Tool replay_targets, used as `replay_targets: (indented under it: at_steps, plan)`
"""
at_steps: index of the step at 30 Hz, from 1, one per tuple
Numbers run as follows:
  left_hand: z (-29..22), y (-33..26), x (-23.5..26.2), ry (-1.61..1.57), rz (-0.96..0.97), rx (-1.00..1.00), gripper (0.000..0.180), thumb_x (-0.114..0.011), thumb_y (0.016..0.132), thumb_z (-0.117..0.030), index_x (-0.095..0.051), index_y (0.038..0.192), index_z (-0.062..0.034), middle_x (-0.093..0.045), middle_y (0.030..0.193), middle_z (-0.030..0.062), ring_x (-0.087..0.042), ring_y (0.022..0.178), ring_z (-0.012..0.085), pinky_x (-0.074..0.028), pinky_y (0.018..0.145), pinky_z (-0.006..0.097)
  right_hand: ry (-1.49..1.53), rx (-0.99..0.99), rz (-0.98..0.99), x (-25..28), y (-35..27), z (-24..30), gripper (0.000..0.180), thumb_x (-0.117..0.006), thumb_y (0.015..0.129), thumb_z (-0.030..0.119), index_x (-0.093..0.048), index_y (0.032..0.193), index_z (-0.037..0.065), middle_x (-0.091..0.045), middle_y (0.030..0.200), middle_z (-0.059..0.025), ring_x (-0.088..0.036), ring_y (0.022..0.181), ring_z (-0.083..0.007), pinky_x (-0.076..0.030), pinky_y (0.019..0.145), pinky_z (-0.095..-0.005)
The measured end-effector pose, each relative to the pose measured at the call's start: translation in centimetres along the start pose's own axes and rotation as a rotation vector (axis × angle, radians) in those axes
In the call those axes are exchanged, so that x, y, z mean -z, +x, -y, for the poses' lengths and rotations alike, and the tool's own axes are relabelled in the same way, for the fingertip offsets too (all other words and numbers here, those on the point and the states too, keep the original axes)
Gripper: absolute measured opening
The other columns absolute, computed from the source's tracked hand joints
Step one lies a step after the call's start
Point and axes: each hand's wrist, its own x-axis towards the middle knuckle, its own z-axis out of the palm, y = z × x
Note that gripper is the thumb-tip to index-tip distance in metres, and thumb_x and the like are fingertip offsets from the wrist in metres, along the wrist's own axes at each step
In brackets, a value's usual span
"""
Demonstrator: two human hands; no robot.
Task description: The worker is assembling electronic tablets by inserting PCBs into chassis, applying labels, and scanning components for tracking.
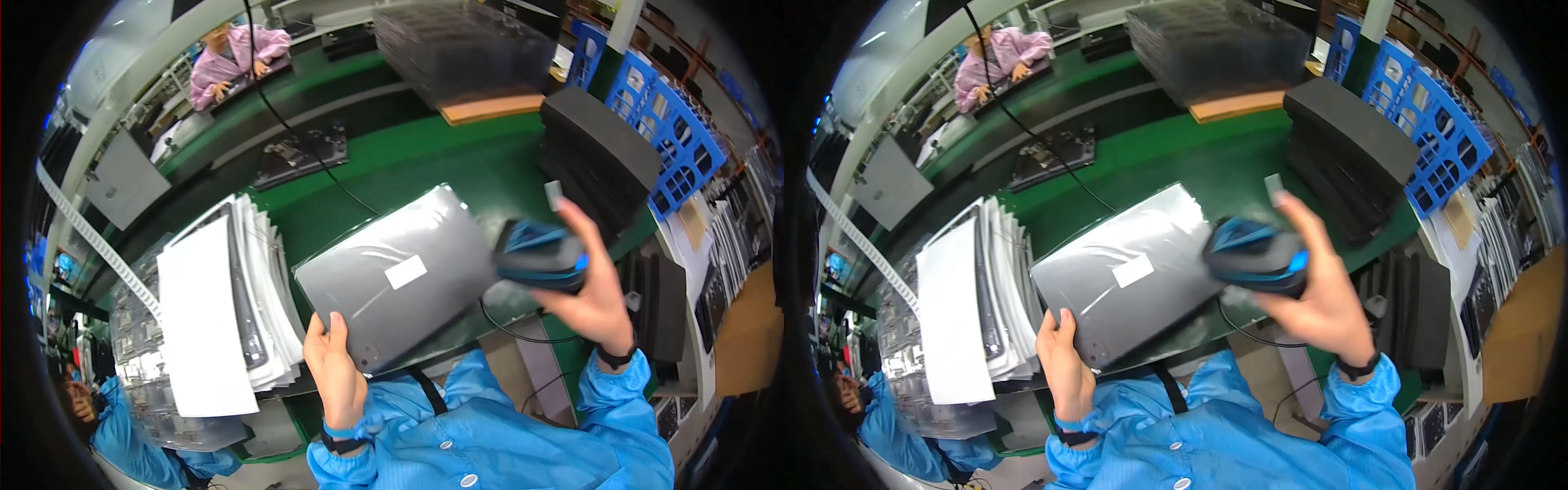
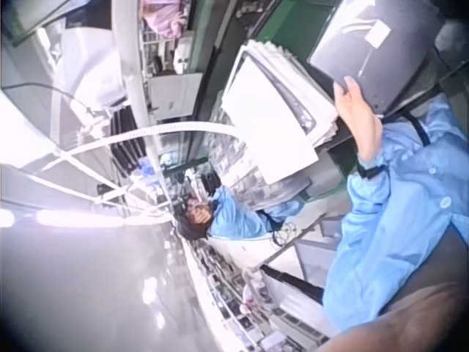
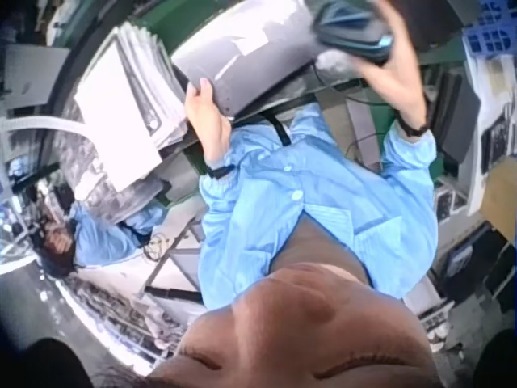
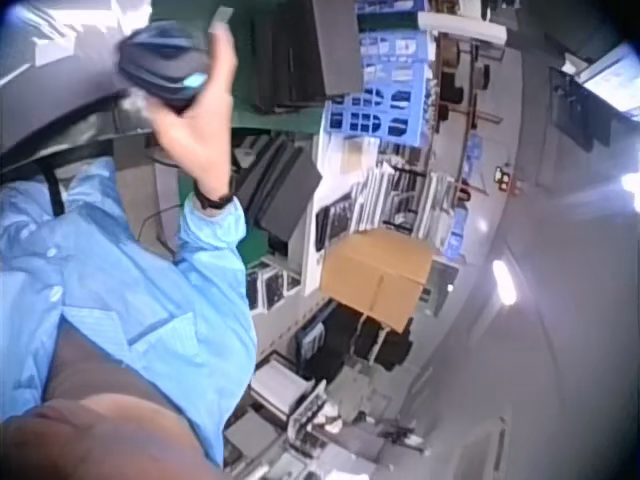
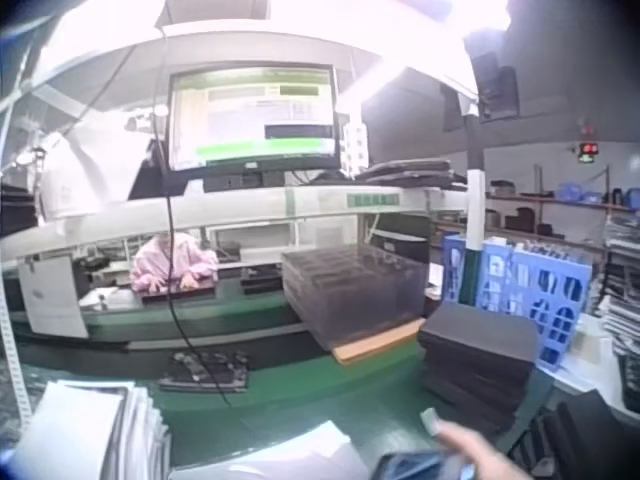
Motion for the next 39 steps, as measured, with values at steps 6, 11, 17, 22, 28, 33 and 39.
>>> replay_targets:
  at_steps: [6, 11, 17, 22, 28, 33, 39]
  plan:
    - [2.6, 1.0, 1.1, 0.070, -0.035, 0.050, 0.017, -0.051, 0.107, -0.013, -0.058, 0.110, 0.0028, -0.069, 0.100, 0.0100, -0.062, 0.087, 0.0112, -0.049, 0.079, 0.027, 0.171, -0.226, 0.310, -3.3, -1.0, -0.1, 0.092, -0.074, 0.079, -0.001, -0.022, 0.155, 0.003, -0.069, 0.107, -0.0257, -0.068, 0.104, -0.0406, -0.048, 0.095, -0.0400]
    - [4.3, 1.0, 2.9, 0.082, -0.032, 0.102, 0.018, -0.053, 0.105, -0.011, -0.059, 0.112, 0.0043, -0.066, 0.107, 0.0102, -0.060, 0.094, 0.0124, -0.048, 0.084, 0.029, -0.118, -0.217, 0.101, -2.3, 0.6, -5.4, 0.088, -0.074, 0.078, 0.010, -0.026, 0.152, 0.000, -0.068, 0.095, -0.0285, -0.066, 0.097, -0.0469, -0.050, 0.088, -0.0465]
    - [6.9, 3.2, 5.7, 0.162, 0.024, 0.155, 0.023, -0.054, 0.104, -0.011, -0.059, 0.120, 0.0053, -0.066, 0.112, 0.0102, -0.060, 0.099, 0.0147, -0.046, 0.092, 0.029, -0.441, -0.280, -0.041, -2.2, 2.7, -11.9, 0.086, -0.075, 0.077, 0.010, -0.029, 0.148, -0.007, -0.063, 0.091, -0.0276, -0.062, 0.090, -0.0461, -0.049, 0.082, -0.0481]
    - [6.5, 3.3, 6.0, 0.045, 0.064, 0.159, 0.024, -0.051, 0.106, -0.011, -0.057, 0.124, 0.0042, -0.066, 0.115, 0.0114, -0.061, 0.104, 0.0174, -0.046, 0.095, 0.031, -0.194, 0.039, -0.411, -5.7, 3.1, -3.5, 0.032, -0.075, 0.083, 0.008, -0.062, 0.110, -0.003, -0.067, 0.094, -0.0146, -0.066, 0.078, -0.0261, -0.054, 0.071, -0.0368]
    - [5.8, 3.6, 5.7, 0.010, 0.122, 0.157, 0.028, -0.050, 0.107, -0.014, -0.054, 0.128, 0.0041, -0.066, 0.119, 0.0141, -0.062, 0.106, 0.0185, -0.046, 0.097, 0.031, 0.496, -0.524, 0.550, -13.2, 3.8, -3.4, 0.023, -0.065, 0.096, 0.016, -0.068, 0.095, -0.006, -0.071, 0.073, -0.0108, -0.068, 0.060, -0.0147, -0.053, 0.053, -0.0244]
    - [6.2, 3.0, 6.2, 0.011, 0.122, 0.138, 0.029, -0.051, 0.107, -0.015, -0.051, 0.130, 0.0030, -0.066, 0.117, 0.0152, -0.060, 0.105, 0.0176, -0.045, 0.096, 0.030, 0.528, -0.558, 0.649, -14.6, 3.8, -5.4, 0.021, -0.065, 0.094, 0.013, -0.070, 0.090, -0.007, -0.070, 0.072, -0.0112, -0.066, 0.054, -0.0132, -0.051, 0.047, -0.0232]
    - [6.2, 3.0, 6.1, -0.005, 0.125, 0.147, 0.030, -0.053, 0.106, -0.016, -0.053, 0.130, 0.0023, -0.066, 0.118, 0.0135, -0.061, 0.106, 0.0172, -0.046, 0.096, 0.030, 0.445, -0.585, 0.615, -15.0, 3.9, -5.0, 0.022, -0.065, 0.093, 0.013, -0.071, 0.090, -0.008, -0.069, 0.069, -0.0115, -0.064, 0.051, -0.0135, -0.050, 0.045, -0.0240]
